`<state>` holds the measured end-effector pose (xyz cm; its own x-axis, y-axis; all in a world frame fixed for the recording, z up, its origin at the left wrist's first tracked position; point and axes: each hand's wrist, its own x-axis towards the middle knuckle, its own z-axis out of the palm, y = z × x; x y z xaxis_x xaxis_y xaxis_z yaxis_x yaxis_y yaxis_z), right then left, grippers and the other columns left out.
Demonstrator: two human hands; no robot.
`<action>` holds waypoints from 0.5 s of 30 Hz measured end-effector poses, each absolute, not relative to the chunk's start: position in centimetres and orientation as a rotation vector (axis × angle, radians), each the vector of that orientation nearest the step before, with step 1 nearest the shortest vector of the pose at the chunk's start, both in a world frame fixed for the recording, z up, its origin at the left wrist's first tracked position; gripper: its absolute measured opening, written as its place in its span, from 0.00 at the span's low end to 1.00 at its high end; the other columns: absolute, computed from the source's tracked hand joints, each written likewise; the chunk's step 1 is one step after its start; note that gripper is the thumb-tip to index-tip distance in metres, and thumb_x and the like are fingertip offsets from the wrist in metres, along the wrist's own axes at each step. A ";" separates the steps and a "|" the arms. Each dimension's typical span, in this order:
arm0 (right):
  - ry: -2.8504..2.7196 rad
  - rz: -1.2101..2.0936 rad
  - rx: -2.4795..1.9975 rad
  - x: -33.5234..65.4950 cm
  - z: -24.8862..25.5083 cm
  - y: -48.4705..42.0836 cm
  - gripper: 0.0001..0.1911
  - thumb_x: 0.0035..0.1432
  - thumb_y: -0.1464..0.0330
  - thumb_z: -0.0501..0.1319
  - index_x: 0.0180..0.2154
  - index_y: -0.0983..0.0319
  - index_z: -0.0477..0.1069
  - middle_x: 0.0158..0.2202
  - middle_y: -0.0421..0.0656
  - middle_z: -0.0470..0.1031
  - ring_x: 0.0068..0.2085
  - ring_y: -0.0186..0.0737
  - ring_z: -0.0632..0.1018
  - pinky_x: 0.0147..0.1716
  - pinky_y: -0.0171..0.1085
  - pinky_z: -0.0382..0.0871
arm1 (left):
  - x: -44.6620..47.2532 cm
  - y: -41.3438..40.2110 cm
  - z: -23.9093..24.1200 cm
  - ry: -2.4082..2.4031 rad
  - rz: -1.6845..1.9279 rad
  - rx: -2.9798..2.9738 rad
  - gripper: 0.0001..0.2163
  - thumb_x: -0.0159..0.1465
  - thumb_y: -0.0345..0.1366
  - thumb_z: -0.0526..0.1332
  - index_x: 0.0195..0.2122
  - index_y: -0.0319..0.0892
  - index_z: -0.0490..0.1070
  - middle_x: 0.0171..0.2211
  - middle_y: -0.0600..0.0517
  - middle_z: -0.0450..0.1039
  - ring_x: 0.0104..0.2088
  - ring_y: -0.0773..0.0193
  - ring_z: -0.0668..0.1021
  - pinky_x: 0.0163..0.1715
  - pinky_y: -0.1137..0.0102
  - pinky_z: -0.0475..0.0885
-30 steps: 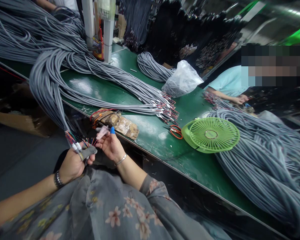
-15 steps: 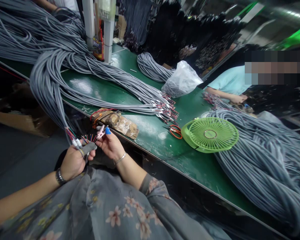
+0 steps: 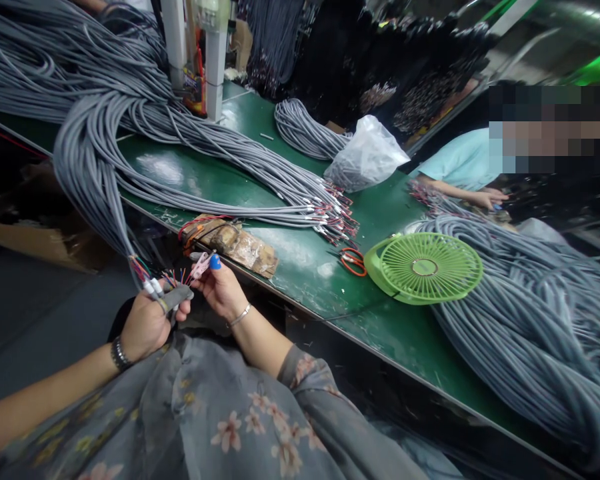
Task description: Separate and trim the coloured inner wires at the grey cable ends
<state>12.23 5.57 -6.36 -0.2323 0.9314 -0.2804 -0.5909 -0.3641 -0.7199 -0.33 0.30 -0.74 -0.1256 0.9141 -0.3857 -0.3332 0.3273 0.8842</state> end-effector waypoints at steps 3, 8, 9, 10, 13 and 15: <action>-0.515 1.807 -0.825 12.1 -6.3 5.7 0.23 0.56 0.47 0.76 0.36 0.60 0.81 0.31 0.40 0.81 0.33 0.36 0.78 0.34 0.33 0.76 | -0.1 0.4 -0.7 1.302 1.193 0.580 0.12 0.35 0.38 0.74 0.19 0.42 0.74 0.14 0.55 0.73 0.15 0.70 0.71 0.15 0.76 0.64; -0.509 1.817 -0.826 12.0 -6.6 5.6 0.23 0.61 0.46 0.72 0.37 0.60 0.81 0.31 0.40 0.80 0.32 0.36 0.78 0.34 0.33 0.77 | 0.0 0.4 -0.7 1.306 1.185 0.593 0.12 0.35 0.38 0.74 0.19 0.42 0.74 0.14 0.55 0.73 0.15 0.70 0.71 0.15 0.76 0.64; -0.512 1.820 -0.824 12.0 -6.6 5.5 0.24 0.62 0.45 0.71 0.37 0.60 0.80 0.30 0.40 0.80 0.31 0.35 0.77 0.33 0.33 0.77 | -0.1 0.3 -0.8 1.299 1.189 0.599 0.12 0.35 0.38 0.74 0.19 0.43 0.74 0.14 0.55 0.73 0.16 0.69 0.72 0.15 0.76 0.64; -0.512 1.828 -0.824 12.0 -6.5 5.5 0.26 0.62 0.43 0.70 0.36 0.60 0.79 0.30 0.40 0.79 0.31 0.35 0.77 0.33 0.33 0.77 | -0.2 0.2 -0.9 1.291 1.194 0.605 0.12 0.36 0.38 0.75 0.20 0.43 0.74 0.14 0.56 0.73 0.16 0.69 0.72 0.16 0.76 0.64; -0.483 1.875 -0.831 12.3 -6.2 5.6 0.30 0.65 0.39 0.64 0.33 0.60 0.77 0.31 0.42 0.80 0.30 0.35 0.77 0.30 0.33 0.76 | -0.6 -0.1 -1.0 1.271 1.208 0.623 0.12 0.37 0.38 0.75 0.20 0.43 0.74 0.14 0.56 0.74 0.16 0.68 0.72 0.16 0.75 0.64; -0.461 1.913 -0.826 12.5 -5.8 5.6 0.30 0.68 0.40 0.61 0.34 0.60 0.77 0.32 0.42 0.81 0.30 0.35 0.77 0.30 0.33 0.77 | -0.9 -0.3 -0.9 1.272 1.220 0.626 0.13 0.37 0.38 0.76 0.20 0.44 0.74 0.14 0.56 0.73 0.16 0.68 0.72 0.15 0.74 0.64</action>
